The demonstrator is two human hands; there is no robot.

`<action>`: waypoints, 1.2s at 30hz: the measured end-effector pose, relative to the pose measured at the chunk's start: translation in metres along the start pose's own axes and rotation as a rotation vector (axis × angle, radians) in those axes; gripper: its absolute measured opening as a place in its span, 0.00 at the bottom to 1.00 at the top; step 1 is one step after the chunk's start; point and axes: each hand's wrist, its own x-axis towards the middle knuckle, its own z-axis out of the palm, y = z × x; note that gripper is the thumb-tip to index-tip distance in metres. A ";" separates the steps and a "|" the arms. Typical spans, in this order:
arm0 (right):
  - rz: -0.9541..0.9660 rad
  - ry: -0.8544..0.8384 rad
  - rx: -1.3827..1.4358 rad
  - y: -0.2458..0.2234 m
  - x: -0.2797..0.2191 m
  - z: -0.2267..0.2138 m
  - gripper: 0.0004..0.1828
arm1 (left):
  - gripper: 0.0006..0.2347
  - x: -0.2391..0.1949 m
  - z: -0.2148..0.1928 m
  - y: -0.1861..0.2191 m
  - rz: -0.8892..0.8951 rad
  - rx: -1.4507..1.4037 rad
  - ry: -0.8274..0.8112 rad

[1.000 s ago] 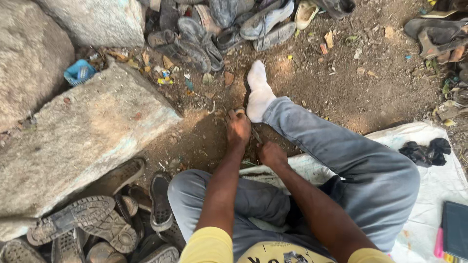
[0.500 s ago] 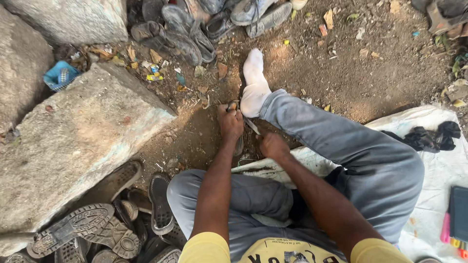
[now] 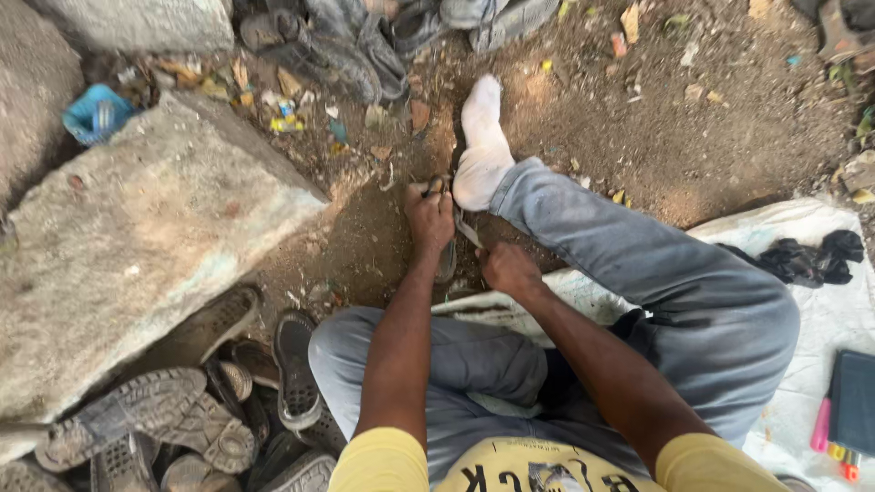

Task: The person sits on the ground and uses a knife to scrape and clean the sole and edges of a single shoe. They repeatedly scrape the sole, turn the shoe over, and continue scraping different areas of the sole and upper.

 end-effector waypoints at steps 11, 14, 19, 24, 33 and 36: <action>0.066 0.049 0.133 0.001 -0.003 0.022 0.21 | 0.08 -0.004 0.022 -0.028 0.016 -0.085 0.101; -0.001 0.204 0.003 0.015 -0.002 0.052 0.24 | 0.10 -0.003 0.036 -0.050 -0.110 -0.153 0.008; -0.159 0.030 -0.108 0.036 0.011 0.037 0.19 | 0.08 0.011 0.040 -0.044 -0.054 -0.174 0.080; 0.011 0.028 0.116 0.004 -0.006 0.031 0.14 | 0.11 0.006 0.023 -0.038 -0.081 -0.121 -0.026; -0.006 0.070 -0.008 -0.003 -0.022 0.037 0.23 | 0.09 -0.005 0.060 -0.073 -0.140 -0.462 0.023; -0.075 0.113 -0.157 0.002 -0.032 0.051 0.21 | 0.11 0.012 0.055 -0.073 -0.036 -0.303 0.047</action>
